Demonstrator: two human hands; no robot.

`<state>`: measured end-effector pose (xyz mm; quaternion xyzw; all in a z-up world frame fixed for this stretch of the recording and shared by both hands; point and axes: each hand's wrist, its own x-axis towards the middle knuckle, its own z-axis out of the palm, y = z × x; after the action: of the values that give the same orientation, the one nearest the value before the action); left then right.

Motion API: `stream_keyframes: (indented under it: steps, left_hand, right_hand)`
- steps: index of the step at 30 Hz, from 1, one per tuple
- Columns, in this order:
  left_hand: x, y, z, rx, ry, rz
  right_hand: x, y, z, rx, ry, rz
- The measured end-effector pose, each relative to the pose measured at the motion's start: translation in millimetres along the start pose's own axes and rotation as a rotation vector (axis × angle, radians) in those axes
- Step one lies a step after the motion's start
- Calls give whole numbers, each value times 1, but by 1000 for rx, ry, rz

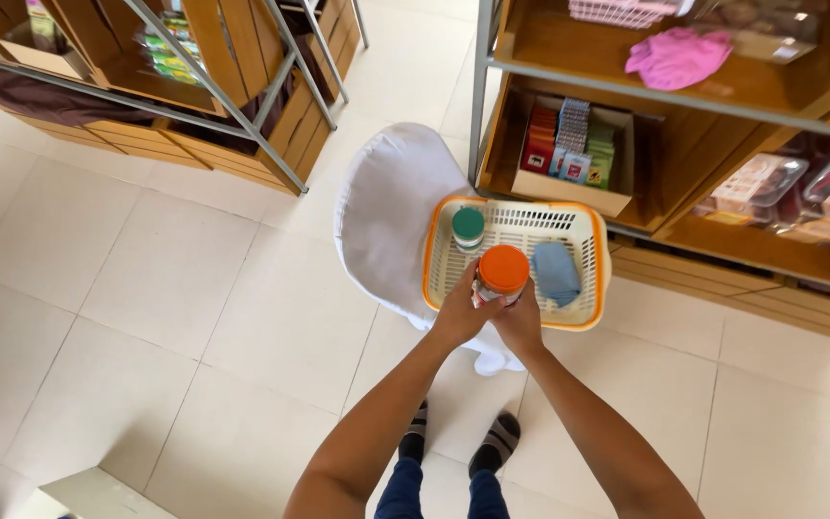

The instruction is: Removing jars from a shelf, cleaning the shelf with a cloth, and then wiping and replacing the jars.

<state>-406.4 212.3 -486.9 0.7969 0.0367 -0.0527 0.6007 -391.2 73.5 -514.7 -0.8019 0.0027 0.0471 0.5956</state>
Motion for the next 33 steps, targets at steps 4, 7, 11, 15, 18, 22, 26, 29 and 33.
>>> stream_keyframes:
  steps: [4, 7, 11, 15, 18, 22, 26, 29, 33]
  left_hand:
    - [30, -48, -12, -116, -12, -170]
    - [51, -95, -14, -196, -28, -100]
    - [85, -153, -9, -306, -69, -136]
    - [99, -188, -6, -242, -53, -104]
    - [112, -201, -7, -210, -56, -197]
    - [127, -224, -7, -125, -53, -260]
    - [147, -280, 1, -170, -47, -205]
    - [151, -301, 2, -219, -41, -191]
    - [149, -316, 2, -235, -36, -128]
  right_hand:
    - [20, 29, 39, 29, -19, -44]
    - [34, 55, 60, -15, -10, -82]
    - [61, 95, 84, -54, -11, -8]
    - [77, 134, 103, -187, 43, -22]
    - [93, 154, 113, -196, 25, -1]
    - [113, 185, 128, -210, 15, 53]
    - [125, 204, 141, -235, 6, 57]
    - [128, 217, 147, -207, -3, 48]
    - [127, 214, 149, -238, -49, 68]
